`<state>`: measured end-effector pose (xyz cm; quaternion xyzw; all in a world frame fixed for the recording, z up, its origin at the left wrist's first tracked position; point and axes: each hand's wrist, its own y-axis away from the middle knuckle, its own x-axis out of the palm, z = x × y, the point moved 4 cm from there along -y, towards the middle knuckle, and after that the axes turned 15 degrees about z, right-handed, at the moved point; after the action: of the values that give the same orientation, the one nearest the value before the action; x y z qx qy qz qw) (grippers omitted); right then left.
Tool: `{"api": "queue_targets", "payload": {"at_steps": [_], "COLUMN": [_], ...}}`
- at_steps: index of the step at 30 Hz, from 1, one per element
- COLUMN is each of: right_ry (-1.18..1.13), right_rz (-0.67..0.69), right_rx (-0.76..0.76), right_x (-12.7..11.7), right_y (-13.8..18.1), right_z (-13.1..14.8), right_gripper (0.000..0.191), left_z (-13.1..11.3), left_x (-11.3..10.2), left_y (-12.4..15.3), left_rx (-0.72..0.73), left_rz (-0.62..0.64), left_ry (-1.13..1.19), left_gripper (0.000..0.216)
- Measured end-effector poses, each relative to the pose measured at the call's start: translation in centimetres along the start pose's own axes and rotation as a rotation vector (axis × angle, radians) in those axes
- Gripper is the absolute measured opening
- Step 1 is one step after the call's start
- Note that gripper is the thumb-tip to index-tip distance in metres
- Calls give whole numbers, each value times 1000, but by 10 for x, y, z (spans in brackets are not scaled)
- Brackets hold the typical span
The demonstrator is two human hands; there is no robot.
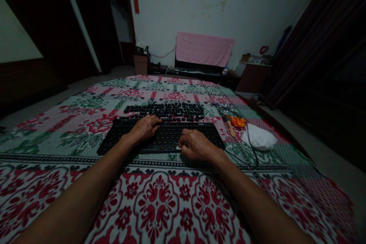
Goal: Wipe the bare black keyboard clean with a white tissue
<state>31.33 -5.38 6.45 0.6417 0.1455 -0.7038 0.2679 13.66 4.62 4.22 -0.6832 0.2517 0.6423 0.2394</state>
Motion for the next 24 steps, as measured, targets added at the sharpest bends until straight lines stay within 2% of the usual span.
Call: {"api": "queue_targets", "payload": {"at_steps": [7,24], "right_ry": [-25,-20], "right_rz": [32,41], "right_rx": [-6,23], "right_x": [-1,-5], "right_y": [-1,0], "right_z": [1,-2], "right_gripper": [25,22], "left_z": [-3,-13], "left_x": [0,2], "left_y": [0,0], "left_rx": [56,-4], "left_rz": [23,-2], "left_ry": [-50,-34], "left_gripper": [33,38]}}
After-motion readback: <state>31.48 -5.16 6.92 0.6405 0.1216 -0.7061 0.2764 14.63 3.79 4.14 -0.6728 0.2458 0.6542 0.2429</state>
